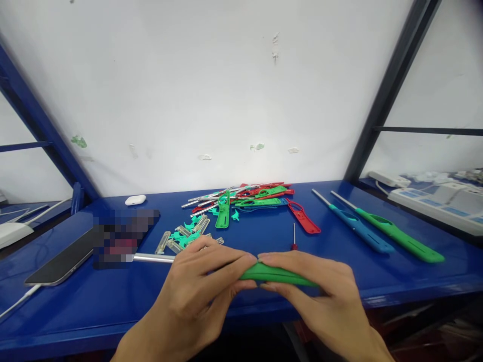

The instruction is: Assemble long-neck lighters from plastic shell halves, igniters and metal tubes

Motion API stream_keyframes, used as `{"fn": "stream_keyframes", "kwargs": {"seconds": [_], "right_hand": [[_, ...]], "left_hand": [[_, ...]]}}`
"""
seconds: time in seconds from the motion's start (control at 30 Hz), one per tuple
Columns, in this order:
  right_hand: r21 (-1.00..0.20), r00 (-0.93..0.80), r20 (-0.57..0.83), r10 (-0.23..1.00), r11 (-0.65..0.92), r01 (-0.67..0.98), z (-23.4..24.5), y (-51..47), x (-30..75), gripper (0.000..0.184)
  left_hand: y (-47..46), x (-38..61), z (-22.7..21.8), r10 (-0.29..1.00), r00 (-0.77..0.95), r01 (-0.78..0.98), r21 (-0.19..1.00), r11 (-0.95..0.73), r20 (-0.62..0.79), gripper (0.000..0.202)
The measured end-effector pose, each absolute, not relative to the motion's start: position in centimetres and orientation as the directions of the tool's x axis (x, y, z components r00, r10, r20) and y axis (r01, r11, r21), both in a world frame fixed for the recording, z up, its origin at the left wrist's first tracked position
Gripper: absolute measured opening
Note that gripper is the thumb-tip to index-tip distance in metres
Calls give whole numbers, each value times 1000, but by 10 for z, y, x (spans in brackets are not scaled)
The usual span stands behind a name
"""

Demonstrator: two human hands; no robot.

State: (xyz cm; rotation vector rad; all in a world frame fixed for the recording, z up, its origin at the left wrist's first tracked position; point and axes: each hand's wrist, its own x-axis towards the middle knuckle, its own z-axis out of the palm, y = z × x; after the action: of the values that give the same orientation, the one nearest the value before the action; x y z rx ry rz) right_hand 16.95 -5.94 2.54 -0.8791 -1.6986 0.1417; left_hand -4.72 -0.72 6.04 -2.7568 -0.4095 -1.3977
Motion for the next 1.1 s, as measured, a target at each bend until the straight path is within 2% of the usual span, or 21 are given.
{"fn": "stream_keyframes", "kwargs": {"seconds": [0.23, 0.43, 0.57, 0.73, 0.87, 1.0, 1.1], "right_hand": [[-476, -99, 811, 576, 750, 460, 26, -63, 173, 35], [-537, -55, 778, 626, 708, 459, 24, -58, 169, 25], [-580, -23, 733, 680, 642, 501, 24, -58, 174, 39], [-614, 7, 714, 700, 622, 486, 21, -58, 180, 21], [-605, -16, 742, 670, 679, 416, 19, -56, 177, 24], [-584, -54, 766, 641, 729, 357, 18, -56, 173, 33], [-575, -81, 776, 625, 754, 317, 16, -56, 172, 38]], "left_hand": [[-10, -45, 61, 153, 573, 221, 28, -975, 805, 32], [-5, -48, 59, 154, 565, 225, 28, -974, 810, 24], [-2, -52, 59, 158, 569, 241, 20, -970, 807, 22], [-6, -58, 58, 234, 565, 299, 68, -952, 791, 23], [-11, -57, 56, 324, 599, 395, 82, -915, 732, 28], [-10, -50, 57, 237, 615, 328, 29, -944, 752, 18], [-9, -45, 61, 176, 604, 275, 4, -962, 777, 21]]}}
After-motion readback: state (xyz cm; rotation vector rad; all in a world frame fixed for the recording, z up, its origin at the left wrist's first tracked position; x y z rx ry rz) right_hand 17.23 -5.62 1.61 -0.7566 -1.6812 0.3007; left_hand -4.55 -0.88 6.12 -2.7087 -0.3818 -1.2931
